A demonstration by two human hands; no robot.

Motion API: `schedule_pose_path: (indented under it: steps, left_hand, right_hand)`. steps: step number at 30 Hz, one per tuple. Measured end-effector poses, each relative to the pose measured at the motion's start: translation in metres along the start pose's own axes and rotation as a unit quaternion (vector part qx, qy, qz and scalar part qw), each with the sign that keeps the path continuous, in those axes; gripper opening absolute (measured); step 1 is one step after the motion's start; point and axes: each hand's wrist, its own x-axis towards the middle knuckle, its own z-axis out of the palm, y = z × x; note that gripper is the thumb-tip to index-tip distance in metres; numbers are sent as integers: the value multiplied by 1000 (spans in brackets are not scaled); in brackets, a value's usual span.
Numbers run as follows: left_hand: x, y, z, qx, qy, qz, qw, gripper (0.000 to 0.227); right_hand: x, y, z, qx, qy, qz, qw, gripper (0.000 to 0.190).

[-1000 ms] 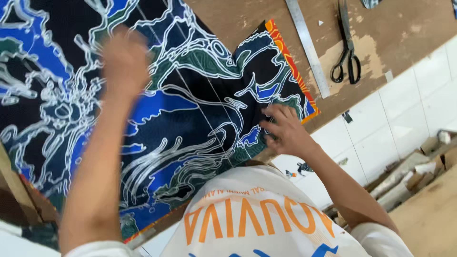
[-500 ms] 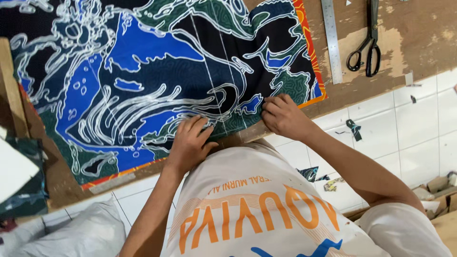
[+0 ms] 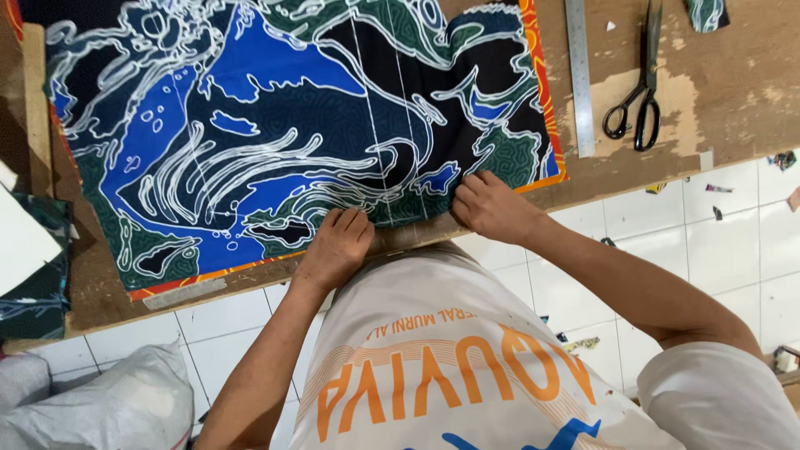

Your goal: The person cuts a patterned fabric on a wooden table using shears, following a white chalk line. They trim a small piece, then fold and align the fabric before continuing to cut along the marked line.

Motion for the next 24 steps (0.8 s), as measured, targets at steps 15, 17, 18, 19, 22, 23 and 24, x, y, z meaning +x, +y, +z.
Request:
schedule_pose_path:
  steps: [15, 17, 18, 19, 22, 23, 24]
  left_hand:
    - [3, 0, 2, -120, 69, -95, 986, 15]
    - [5, -2, 5, -124, 89, -118, 981, 11]
    - [4, -4, 6, -111, 78, -124, 983, 10]
    - [2, -6, 6, -99, 66, -130, 984, 10]
    - [1, -7, 11, -87, 78, -139, 983, 12]
    - [1, -7, 12, -87, 90, -141, 982, 14]
    - [1, -7, 12, -92, 97, -145, 980, 13]
  right_hand:
    - [17, 30, 1, 192, -5, 145, 971, 15]
    - [17, 37, 0, 206, -7, 172, 963, 15]
    - [18, 35, 2, 209, 0, 181, 961, 16]
    - [19, 33, 4, 212, 7, 189, 959, 17]
    - [13, 25, 4, 194, 46, 197, 960, 18]
    - [10, 23, 3, 188, 63, 187, 962, 18]
    - [8, 19, 2, 181, 80, 176, 964, 19]
